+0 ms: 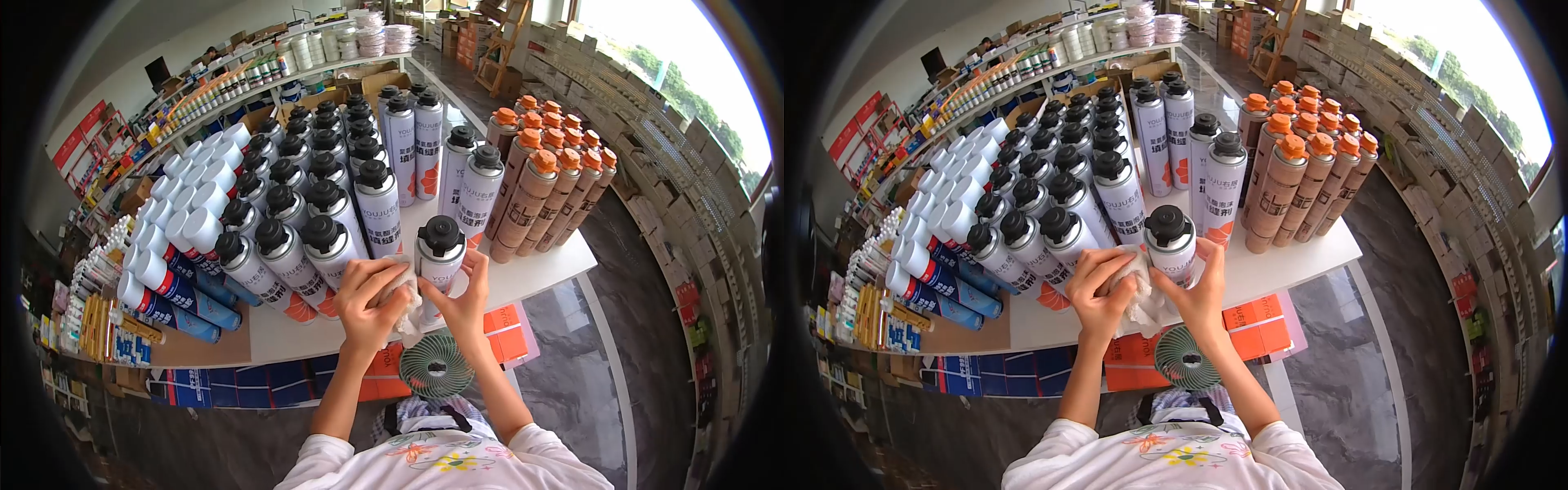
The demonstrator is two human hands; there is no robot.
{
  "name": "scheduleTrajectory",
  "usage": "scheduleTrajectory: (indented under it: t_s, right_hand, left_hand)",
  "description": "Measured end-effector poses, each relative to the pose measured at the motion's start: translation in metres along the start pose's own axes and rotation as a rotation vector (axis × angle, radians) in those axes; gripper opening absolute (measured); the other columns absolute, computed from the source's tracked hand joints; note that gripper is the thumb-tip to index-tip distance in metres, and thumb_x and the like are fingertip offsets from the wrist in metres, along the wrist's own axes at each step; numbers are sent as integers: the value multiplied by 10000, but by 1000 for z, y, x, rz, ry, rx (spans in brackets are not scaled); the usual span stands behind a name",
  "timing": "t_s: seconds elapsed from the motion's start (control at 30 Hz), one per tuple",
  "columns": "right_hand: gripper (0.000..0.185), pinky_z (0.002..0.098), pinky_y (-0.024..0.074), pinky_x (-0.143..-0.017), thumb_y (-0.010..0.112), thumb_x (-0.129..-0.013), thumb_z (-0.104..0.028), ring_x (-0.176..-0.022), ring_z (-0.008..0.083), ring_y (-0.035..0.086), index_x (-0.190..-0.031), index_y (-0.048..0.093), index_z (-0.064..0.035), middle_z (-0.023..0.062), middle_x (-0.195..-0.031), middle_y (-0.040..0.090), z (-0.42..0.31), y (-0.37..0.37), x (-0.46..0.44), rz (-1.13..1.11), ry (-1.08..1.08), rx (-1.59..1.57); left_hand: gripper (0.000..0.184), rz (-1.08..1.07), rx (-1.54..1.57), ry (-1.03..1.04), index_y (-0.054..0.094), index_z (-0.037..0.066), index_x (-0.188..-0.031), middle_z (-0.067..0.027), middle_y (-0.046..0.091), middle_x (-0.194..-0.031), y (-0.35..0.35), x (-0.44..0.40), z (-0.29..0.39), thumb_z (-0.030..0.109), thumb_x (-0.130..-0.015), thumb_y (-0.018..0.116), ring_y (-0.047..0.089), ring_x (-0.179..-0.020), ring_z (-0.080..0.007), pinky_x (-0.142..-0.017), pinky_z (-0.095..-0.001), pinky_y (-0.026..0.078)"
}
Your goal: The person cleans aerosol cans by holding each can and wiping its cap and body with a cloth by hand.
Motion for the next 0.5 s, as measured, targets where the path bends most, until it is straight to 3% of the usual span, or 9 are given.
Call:
scheduleTrajectory:
  t_s: [0.1, 0.2, 0.27, 0.33, 0.4, 0.5]
  right_hand:
    - [746, 398, 455, -1060, 918, -719, -197, -1210, 271, 583, -1290, 488, 15, 170, -1235, 604, -4, -16, -8, -177, 24, -138]
    - [652, 377, 473, -1053, 880, -771, -153, -1174, 238, 618, -1293, 528, 14, 140, -1220, 633, -17, -40, -26, -123, -11, -129]
    - [389, 350, 535, -949, 781, -883, -141, -1006, 169, 667, -1209, 626, 4, 99, -1143, 680, -32, -51, -44, -108, -27, -191]
    - [305, 334, 553, -852, 731, -938, -196, -935, 144, 655, -1170, 660, -10, 80, -1104, 697, -49, -59, -69, -257, -161, -78]
    - [284, 314, 545, -792, 694, -971, -234, -904, 128, 642, -1155, 673, -19, 82, -1083, 706, -82, -59, -87, -480, 71, -63]
    - [327, 324, 545, -834, 662, -986, -257, -891, 184, 669, -1208, 657, -17, 124, -1082, 707, -93, -42, -111, -620, -298, -6]
  left_hand:
    - [305, 47, 9, -5, 773, 19, -967, -65, 713, -963, -10, 6, -3, -13, -668, 726, 621, -868, -245, -763, -349, 522]
    - [318, 6, -14, 61, 774, 22, -974, -63, 707, -971, -18, 10, -5, -20, -662, 728, 616, -873, -248, -776, -354, 521]
    - [280, -8, -23, 95, 756, -9, -945, -87, 710, -951, -20, 10, -2, -33, -671, 702, 631, -881, -244, -761, -341, 511]
    - [271, 18, 0, 80, 758, -8, -931, -84, 713, -940, -19, 17, -4, -43, -668, 706, 632, -882, -247, -764, -343, 512]
    - [281, 29, 21, 77, 762, -3, -939, -82, 717, -949, -18, 23, -4, -47, -667, 711, 629, -883, -248, -764, -344, 512]
    - [312, 49, -1, 120, 769, 8, -967, -78, 725, -977, -16, 23, 0, -53, -665, 718, 624, -886, -248, -770, -344, 512]
Point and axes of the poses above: each hand's wrist, its own x-axis away from the middle knuckle, its own y-axis out of the palm, z = x × y, the point moved 2 cm from there along -x, towards the middle knuckle
